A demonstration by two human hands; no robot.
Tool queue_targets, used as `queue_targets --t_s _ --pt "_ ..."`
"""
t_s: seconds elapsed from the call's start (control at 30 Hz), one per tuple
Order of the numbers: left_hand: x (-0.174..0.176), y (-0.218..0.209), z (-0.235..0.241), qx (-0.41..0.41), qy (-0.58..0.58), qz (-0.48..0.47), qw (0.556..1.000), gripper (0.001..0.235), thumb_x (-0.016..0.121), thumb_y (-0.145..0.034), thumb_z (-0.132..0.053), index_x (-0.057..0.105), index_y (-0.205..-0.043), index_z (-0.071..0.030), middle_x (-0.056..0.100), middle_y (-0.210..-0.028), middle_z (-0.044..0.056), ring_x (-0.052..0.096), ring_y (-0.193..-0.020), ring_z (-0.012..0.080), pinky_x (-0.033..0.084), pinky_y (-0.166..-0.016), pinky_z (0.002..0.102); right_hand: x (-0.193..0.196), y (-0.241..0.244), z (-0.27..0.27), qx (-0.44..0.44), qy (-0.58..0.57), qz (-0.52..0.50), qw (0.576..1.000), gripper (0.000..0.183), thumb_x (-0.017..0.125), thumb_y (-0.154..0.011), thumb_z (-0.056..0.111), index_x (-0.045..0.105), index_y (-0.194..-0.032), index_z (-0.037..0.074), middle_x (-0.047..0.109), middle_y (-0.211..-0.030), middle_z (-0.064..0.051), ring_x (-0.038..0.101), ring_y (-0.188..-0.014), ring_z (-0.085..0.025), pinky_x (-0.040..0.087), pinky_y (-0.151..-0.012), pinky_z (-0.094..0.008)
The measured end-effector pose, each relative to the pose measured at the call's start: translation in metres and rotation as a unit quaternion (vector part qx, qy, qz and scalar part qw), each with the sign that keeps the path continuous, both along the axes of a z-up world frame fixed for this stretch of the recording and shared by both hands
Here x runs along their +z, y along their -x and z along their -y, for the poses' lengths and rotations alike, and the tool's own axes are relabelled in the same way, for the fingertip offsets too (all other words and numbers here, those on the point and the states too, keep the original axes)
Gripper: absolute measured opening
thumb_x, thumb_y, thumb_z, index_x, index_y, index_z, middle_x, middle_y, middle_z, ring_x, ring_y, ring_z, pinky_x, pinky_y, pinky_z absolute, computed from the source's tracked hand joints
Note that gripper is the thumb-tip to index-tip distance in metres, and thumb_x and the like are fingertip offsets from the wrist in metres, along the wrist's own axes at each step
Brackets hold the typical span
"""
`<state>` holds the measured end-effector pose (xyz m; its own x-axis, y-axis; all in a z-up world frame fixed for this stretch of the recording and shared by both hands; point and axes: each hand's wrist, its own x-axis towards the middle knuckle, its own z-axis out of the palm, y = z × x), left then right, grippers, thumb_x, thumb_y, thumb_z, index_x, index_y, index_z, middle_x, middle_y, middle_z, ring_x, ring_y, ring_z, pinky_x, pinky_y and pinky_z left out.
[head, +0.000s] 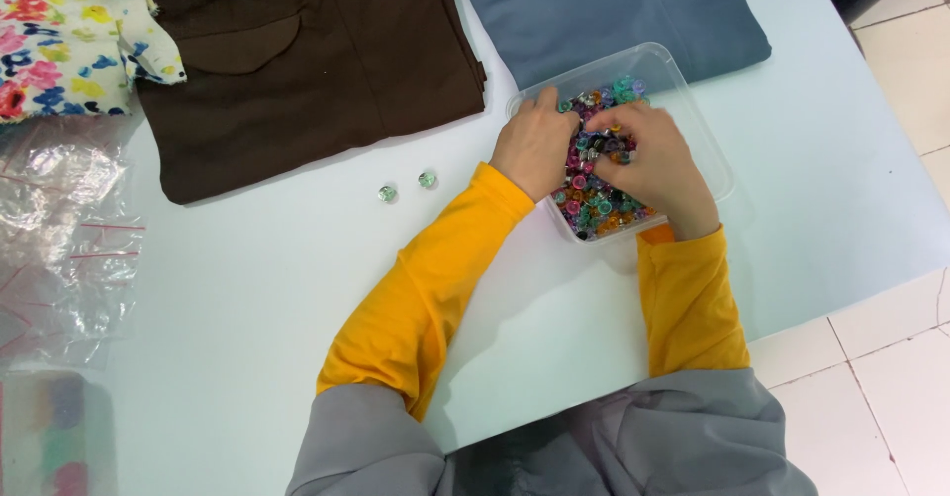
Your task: Sorting small decorative buttons from a container and placing them into small plastic bags
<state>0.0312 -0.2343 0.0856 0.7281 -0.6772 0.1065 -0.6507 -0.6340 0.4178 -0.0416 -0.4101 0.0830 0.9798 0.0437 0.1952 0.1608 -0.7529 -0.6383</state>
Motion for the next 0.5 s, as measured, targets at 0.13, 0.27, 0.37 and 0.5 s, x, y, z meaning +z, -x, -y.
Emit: queue_targets --t_s 0.13,0.27,0.37,0.5 --pt "-0.029 -0.011 0.007 -0.015 -0.026 0.043 0.999 0.014 0.074 -0.079 0.003 0.075 -0.093 0.000 0.057 -0.105 0.019 0.069 -0.086 0.0312 0.064 -0.077 0.043 0.022 0.009 -0.016 -0.017 0.036 -0.053 0.998 0.032 0.076 -0.085 0.006 0.074 -0.117 0.003 0.073 -0.105 -0.020 0.066 -0.103 -0.043 0.053 -0.085 -0.060" --pt "-0.036 -0.016 0.007 -0.025 0.011 0.047 0.998 0.014 0.064 -0.085 0.003 0.076 -0.089 -0.005 0.063 -0.085 0.013 0.072 -0.074 0.0299 0.063 -0.065 0.039 0.018 0.004 -0.011 0.002 -0.012 -0.010 1.000 0.020 0.073 -0.092 -0.002 0.076 -0.112 0.000 0.075 -0.092 -0.021 0.071 -0.087 -0.037 0.056 -0.074 -0.048" --pt "-0.024 -0.017 -0.003 -0.034 0.087 0.029 0.995 0.017 0.059 -0.090 0.000 0.073 -0.097 -0.006 0.069 -0.080 0.014 0.074 -0.073 0.0335 0.063 -0.063 0.042 0.031 0.007 -0.017 0.008 -0.119 0.003 0.993 0.021 0.066 -0.098 -0.006 0.073 -0.117 0.000 0.073 -0.091 -0.019 0.064 -0.077 -0.025 0.052 -0.070 -0.039" --pt "-0.003 -0.022 -0.016 -0.072 0.212 -0.053 0.973 0.014 0.065 -0.087 -0.004 0.071 -0.098 -0.010 0.075 -0.082 0.016 0.075 -0.075 0.0388 0.062 -0.065 0.044 0.036 0.012 -0.011 0.034 -0.373 -0.039 0.927 0.022 0.050 -0.103 -0.005 0.060 -0.122 -0.004 0.068 -0.114 -0.017 0.071 -0.099 -0.022 0.059 -0.080 -0.029"
